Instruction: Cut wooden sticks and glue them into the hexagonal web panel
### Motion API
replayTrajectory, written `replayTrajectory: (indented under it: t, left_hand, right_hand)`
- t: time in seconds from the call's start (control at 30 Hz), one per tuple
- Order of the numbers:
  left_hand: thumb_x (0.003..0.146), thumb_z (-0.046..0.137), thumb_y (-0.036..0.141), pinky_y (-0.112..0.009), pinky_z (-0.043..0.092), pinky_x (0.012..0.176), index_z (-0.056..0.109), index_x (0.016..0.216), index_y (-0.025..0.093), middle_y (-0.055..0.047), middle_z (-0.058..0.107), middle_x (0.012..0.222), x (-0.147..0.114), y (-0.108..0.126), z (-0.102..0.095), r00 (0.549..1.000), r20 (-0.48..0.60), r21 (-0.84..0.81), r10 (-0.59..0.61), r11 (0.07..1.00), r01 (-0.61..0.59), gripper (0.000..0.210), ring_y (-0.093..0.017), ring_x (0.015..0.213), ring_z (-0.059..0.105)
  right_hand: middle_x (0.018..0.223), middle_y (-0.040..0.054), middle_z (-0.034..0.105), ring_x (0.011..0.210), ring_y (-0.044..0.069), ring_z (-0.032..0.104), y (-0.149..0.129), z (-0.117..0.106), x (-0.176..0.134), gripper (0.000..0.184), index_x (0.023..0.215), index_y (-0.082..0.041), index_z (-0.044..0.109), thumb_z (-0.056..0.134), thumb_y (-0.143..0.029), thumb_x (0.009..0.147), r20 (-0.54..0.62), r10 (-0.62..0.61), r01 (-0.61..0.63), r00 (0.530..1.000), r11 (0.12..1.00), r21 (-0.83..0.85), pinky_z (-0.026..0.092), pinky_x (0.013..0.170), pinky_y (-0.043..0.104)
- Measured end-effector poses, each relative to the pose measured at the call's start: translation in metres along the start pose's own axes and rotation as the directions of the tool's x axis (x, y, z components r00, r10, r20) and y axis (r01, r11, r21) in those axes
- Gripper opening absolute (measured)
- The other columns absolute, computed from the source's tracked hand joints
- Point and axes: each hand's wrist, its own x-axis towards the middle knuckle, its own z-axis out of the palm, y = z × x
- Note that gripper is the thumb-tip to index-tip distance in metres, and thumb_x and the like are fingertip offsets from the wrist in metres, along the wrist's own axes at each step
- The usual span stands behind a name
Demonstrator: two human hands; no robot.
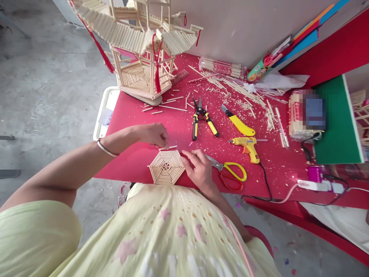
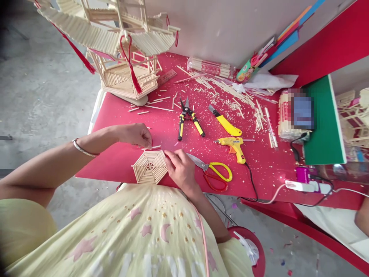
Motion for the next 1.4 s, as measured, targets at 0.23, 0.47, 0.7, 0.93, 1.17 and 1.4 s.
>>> replayTrajectory:
  t: [0.23,0.47,0.7,0.93,1.17,1.4]
  left_hand:
    - [0.059,0.088,0.035,-0.025,0.030,0.042,0.076,0.060,0.018,-0.001,0.055,0.048,-0.004,0.014,0.008,0.994,0.094,-0.327,0.048,0.945,-0.014,0.020,-0.009,0.043,0.041]
    - [0.073,0.087,0.043,-0.022,0.045,0.051,0.083,0.088,0.019,-0.005,0.072,0.071,-0.008,0.023,0.036,0.929,-0.324,-0.537,0.177,0.774,-0.335,0.029,-0.011,0.056,0.059]
    - [0.072,0.090,0.035,-0.037,0.058,0.096,0.084,0.082,0.024,-0.008,0.081,0.100,0.008,0.047,0.096,0.686,-0.709,-0.542,0.167,0.493,-0.680,0.016,-0.022,0.099,0.074]
    - [0.067,0.093,0.039,-0.032,0.060,0.078,0.084,0.087,0.020,-0.006,0.080,0.077,0.005,0.057,0.099,0.621,-0.784,-0.486,0.023,0.600,-0.636,0.029,-0.018,0.070,0.072]
    - [0.062,0.096,0.035,-0.031,0.061,0.074,0.084,0.092,0.018,-0.007,0.081,0.080,0.010,0.056,0.105,0.583,-0.811,-0.491,-0.042,0.590,-0.641,0.037,-0.018,0.070,0.074]
    - [0.062,0.095,0.036,-0.033,0.062,0.075,0.084,0.089,0.019,-0.007,0.081,0.079,0.014,0.062,0.113,0.550,-0.833,-0.467,-0.057,0.605,-0.645,0.034,-0.018,0.068,0.074]
  right_hand:
    - [0.120,0.0047,0.072,0.120,0.024,0.057,-0.008,-0.024,0.046,0.026,0.120,-0.030,0.075,0.057,-0.023,0.103,0.057,-0.280,0.286,0.958,0.946,-0.150,0.047,0.104,0.042]
    - [0.096,0.0047,0.075,0.098,0.021,0.062,-0.006,-0.023,0.036,0.018,0.104,-0.027,0.079,0.062,-0.030,0.102,-0.203,-0.018,0.037,0.979,0.995,0.091,0.054,0.091,0.039]
    - [0.097,0.0038,0.077,0.094,0.018,0.068,-0.019,-0.024,0.035,0.021,0.106,-0.024,0.077,0.059,-0.035,0.104,-0.239,0.116,-0.024,0.964,0.934,0.355,0.055,0.088,0.034]
    - [0.109,0.0081,0.076,0.097,0.022,0.070,0.003,-0.061,-0.008,0.027,0.123,-0.023,0.071,0.060,-0.029,0.099,-0.092,0.137,-0.141,0.986,0.989,-0.038,0.054,0.088,0.035]
    - [0.121,0.0174,0.066,0.112,0.034,0.061,0.038,-0.099,-0.080,0.061,0.141,-0.017,0.058,0.061,-0.008,0.081,0.016,0.370,-0.303,0.929,0.785,-0.539,0.055,0.088,0.045]
    - [0.100,0.0099,0.069,0.100,0.030,0.062,0.067,-0.099,-0.089,0.072,0.151,-0.024,0.049,0.061,-0.008,0.082,0.065,0.271,-0.205,0.960,0.843,-0.497,0.053,0.089,0.044]
